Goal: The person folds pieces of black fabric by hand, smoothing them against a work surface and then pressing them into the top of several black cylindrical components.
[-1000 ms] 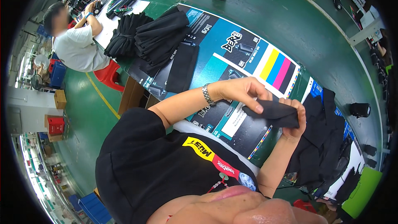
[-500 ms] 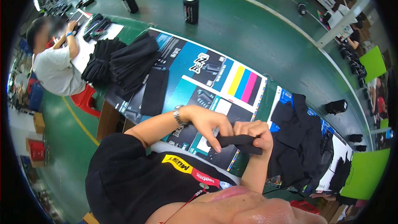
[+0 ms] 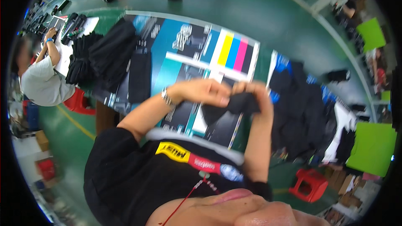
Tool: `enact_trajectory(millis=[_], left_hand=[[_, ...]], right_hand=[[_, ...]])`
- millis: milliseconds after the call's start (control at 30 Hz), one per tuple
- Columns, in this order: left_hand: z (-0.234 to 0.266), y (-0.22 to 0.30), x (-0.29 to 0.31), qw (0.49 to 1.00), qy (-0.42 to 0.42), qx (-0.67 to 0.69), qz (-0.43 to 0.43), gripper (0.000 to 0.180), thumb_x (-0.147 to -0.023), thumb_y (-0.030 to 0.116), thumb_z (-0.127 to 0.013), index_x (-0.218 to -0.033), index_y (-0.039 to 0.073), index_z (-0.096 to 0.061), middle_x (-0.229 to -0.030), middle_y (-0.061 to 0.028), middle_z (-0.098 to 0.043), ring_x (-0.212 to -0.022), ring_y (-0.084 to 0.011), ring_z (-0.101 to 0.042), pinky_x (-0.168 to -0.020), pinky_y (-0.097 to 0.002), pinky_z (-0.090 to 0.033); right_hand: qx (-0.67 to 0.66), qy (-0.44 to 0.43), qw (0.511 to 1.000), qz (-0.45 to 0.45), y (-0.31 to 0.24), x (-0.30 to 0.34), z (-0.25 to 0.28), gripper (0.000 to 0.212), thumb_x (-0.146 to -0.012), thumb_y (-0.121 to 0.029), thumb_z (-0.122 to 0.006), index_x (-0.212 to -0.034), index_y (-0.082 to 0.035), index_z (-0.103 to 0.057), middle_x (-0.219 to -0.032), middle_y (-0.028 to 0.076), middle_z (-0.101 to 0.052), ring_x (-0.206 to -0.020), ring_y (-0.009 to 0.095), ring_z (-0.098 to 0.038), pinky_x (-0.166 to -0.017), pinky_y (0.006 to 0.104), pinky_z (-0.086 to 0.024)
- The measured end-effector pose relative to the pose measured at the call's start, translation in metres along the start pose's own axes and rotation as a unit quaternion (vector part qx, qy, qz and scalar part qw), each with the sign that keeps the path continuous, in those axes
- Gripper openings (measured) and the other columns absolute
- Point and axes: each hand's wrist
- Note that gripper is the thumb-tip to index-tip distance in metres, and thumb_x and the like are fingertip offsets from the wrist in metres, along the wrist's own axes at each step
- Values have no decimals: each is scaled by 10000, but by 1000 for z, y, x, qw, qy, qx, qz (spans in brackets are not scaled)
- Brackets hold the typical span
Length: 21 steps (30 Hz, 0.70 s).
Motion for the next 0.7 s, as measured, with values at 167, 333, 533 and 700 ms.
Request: enact_trajectory(millis=[167, 333, 533, 700], left_hand=[[14, 4, -15, 974, 179, 107, -94, 239, -868, 105, -639, -1079, -3, -609, -983, -19, -650, -875, -73, -611, -792, -203, -485], [35, -29, -10, 962, 195, 161, -100, 345, -927, 150, -524, -1212, -44, -511, -1135, -122, -615, -1050, -183, -604, -935, -281, -457], [41, -36, -6, 969, 179, 145, -89, 332, -927, 130, -506, -1218, -30, -503, -1172, -125, -599, -1092, -199, -584, -977, -293, -429], [15, -26, -4, 903, 303, 282, -115, 322, -939, 148, -488, -1191, -45, -542, -1118, -129, -624, -1008, -199, -612, -924, -295, -458]], right_hand=[[-67, 272, 950, -135, -8, -3, 24, 324, -923, -297, -567, -1047, -5, -635, -982, 60, -663, -882, 143, -646, -782, 259, -521], [-88, 266, 948, -153, -1, -1, 16, 325, -947, -317, -552, -1027, -16, -644, -958, 43, -672, -858, 109, -633, -759, 234, -492], [-58, 225, 965, -119, 7, 10, 27, 300, -943, -279, -555, -1024, -7, -653, -951, 47, -675, -820, 102, -635, -725, 216, -494], [-288, 58, 953, -73, 6, 9, 25, 235, -923, -158, -552, -1089, -6, -621, -1030, 81, -658, -992, 153, -600, -858, 289, -472]])
Point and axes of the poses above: each hand's wrist, its own x-axis away from the middle knuckle, its own z-axis out of the back of the hand, y = z × x
